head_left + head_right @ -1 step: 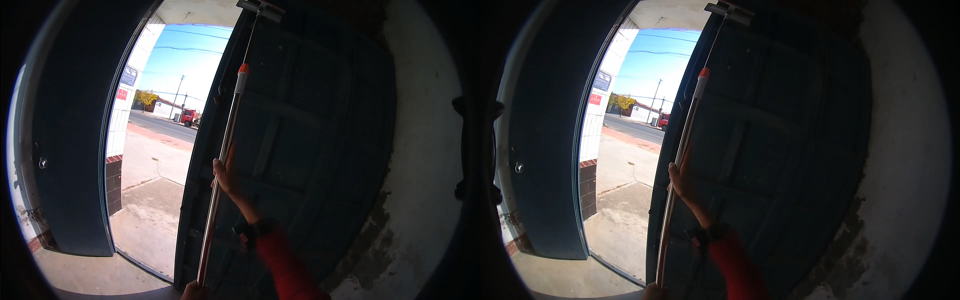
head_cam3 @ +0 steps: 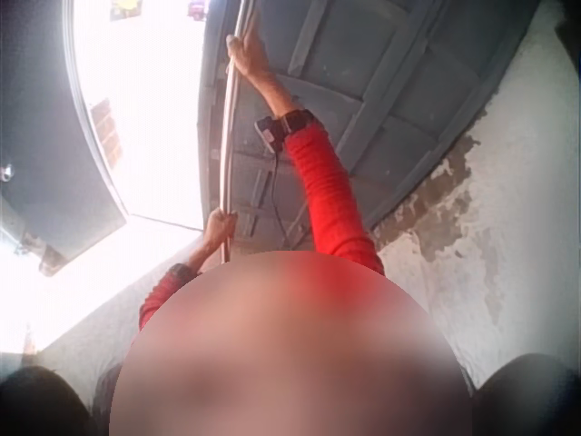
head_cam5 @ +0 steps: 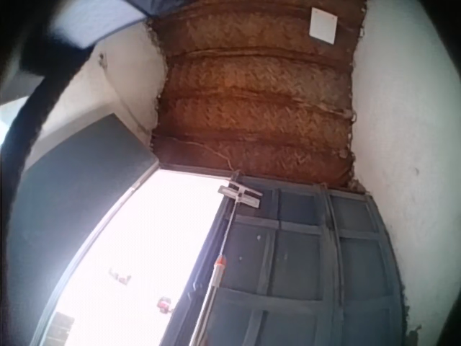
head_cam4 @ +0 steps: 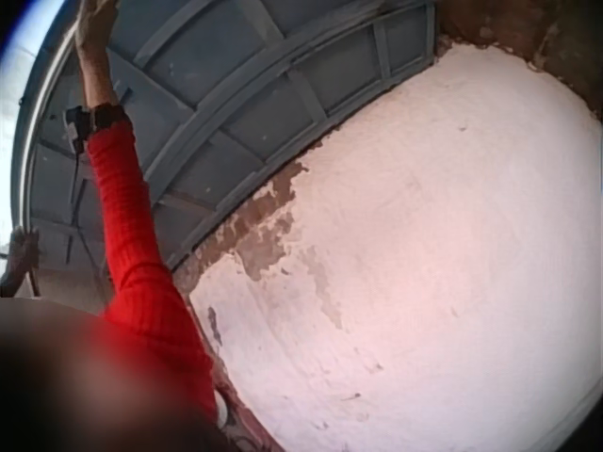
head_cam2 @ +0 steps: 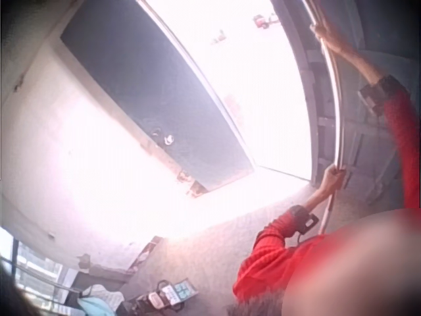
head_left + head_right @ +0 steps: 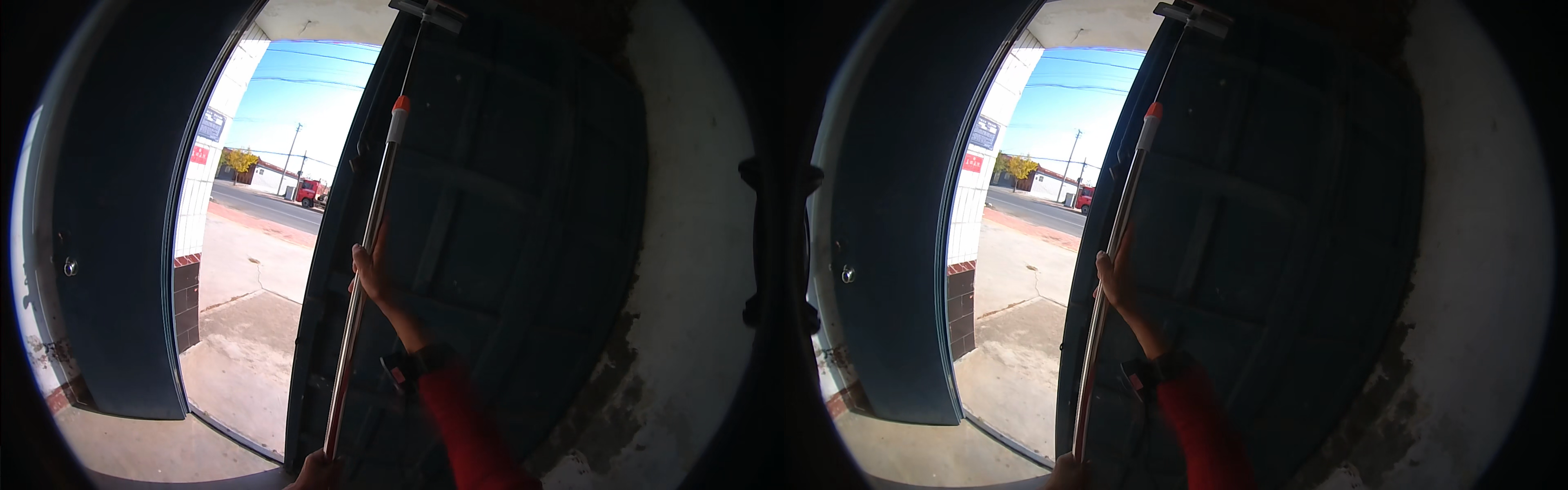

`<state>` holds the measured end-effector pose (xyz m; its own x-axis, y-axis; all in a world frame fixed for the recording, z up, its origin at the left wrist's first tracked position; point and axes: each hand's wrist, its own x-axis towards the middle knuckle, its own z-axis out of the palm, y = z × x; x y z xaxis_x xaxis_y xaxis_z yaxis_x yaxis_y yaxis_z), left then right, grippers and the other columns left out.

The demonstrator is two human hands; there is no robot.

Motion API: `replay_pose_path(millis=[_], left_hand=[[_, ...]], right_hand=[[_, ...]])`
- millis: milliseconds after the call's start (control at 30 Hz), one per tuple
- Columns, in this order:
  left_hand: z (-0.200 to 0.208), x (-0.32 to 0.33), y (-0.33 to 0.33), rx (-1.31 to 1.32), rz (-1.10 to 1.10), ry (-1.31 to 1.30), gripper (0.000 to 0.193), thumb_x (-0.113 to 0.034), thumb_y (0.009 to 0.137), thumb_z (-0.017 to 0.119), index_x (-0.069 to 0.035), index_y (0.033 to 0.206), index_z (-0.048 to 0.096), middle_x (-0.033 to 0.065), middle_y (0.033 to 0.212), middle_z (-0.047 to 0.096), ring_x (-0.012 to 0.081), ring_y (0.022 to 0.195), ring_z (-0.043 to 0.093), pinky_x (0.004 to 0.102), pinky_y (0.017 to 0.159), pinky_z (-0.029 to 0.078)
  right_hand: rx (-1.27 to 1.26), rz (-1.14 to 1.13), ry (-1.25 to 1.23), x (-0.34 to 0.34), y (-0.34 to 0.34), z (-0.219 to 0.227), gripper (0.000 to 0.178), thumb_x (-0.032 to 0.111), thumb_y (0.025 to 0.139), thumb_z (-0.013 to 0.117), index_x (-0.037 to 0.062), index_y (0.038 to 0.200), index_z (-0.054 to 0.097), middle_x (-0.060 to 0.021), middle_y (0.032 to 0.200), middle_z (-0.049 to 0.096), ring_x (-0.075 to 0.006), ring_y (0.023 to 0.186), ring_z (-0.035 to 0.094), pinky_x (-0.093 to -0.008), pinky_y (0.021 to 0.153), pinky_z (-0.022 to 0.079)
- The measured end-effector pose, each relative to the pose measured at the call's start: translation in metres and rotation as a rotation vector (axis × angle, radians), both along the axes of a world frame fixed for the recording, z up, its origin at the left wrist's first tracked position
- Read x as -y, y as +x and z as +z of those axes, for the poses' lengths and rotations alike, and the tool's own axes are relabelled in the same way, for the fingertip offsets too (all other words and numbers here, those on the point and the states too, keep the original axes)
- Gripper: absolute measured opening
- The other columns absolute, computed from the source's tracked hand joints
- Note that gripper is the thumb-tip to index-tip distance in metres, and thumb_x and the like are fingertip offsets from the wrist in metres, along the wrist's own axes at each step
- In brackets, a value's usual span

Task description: The person uses a long-handled squeegee to wipe the surface of a large blue roll-up door. The person moves the squeegee in vertical strokes across the door panels, cleaning from top to bottom.

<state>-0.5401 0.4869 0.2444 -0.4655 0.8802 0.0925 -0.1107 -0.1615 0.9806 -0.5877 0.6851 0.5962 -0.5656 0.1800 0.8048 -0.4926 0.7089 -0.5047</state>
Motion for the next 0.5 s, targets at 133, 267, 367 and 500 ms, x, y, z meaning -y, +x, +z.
replay_pose_path(millis=[133, 267, 367, 500], left_hand=[[0.065, -0.038, -0.023, -0.026, -0.016, 0.134, 0.021, -0.022, 0.099, 0.066, -0.006, 0.09, 0.055, -0.0027, 0.064, 0.055, 0.0073, 0.055, 0.056, 0.0264, 0.047, 0.044], [0.083, -0.057, -0.02, 0.001, -0.038, 0.236, 0.021, -0.022, 0.099, 0.066, -0.006, 0.091, 0.056, -0.0016, 0.064, 0.055, 0.0087, 0.054, 0.056, 0.0273, 0.047, 0.045], [0.045, -0.046, -0.014, -0.044, -0.037, 0.072, 0.022, -0.023, 0.101, 0.066, -0.006, 0.091, 0.056, -0.0006, 0.063, 0.055, 0.0102, 0.054, 0.057, 0.0284, 0.047, 0.046], [-0.024, -0.008, -0.008, 0.033, 0.012, -0.062, 0.022, -0.023, 0.1, 0.067, -0.007, 0.09, 0.055, -0.0011, 0.063, 0.055, 0.0091, 0.054, 0.057, 0.0279, 0.047, 0.045]], right_hand=[[-0.089, -0.168, -0.007, -0.018, -0.02, 0.106, 0.089, 0.014, 0.101, 0.05, 0.0231, 0.165, -0.011, -0.0048, 0.067, 0.05, -0.0151, 0.048, 0.052, -0.0333, 0.039, 0.053], [-0.047, -0.294, -0.012, -0.022, -0.014, 0.134, 0.087, 0.012, 0.101, 0.052, 0.0287, 0.165, -0.004, -0.0034, 0.077, 0.053, -0.0118, 0.058, 0.056, -0.0322, 0.042, 0.057], [-0.071, -0.234, 0.047, -0.016, -0.001, 0.079, 0.086, 0.014, 0.101, 0.052, 0.0276, 0.165, -0.005, -0.0045, 0.075, 0.054, -0.0126, 0.056, 0.057, -0.0319, 0.042, 0.057], [0.043, -0.047, 0.011, 0.006, 0.011, -0.037, 0.087, 0.017, 0.101, 0.052, 0.0215, 0.164, -0.008, -0.0071, 0.074, 0.056, -0.015, 0.054, 0.059, -0.0332, 0.047, 0.056]])
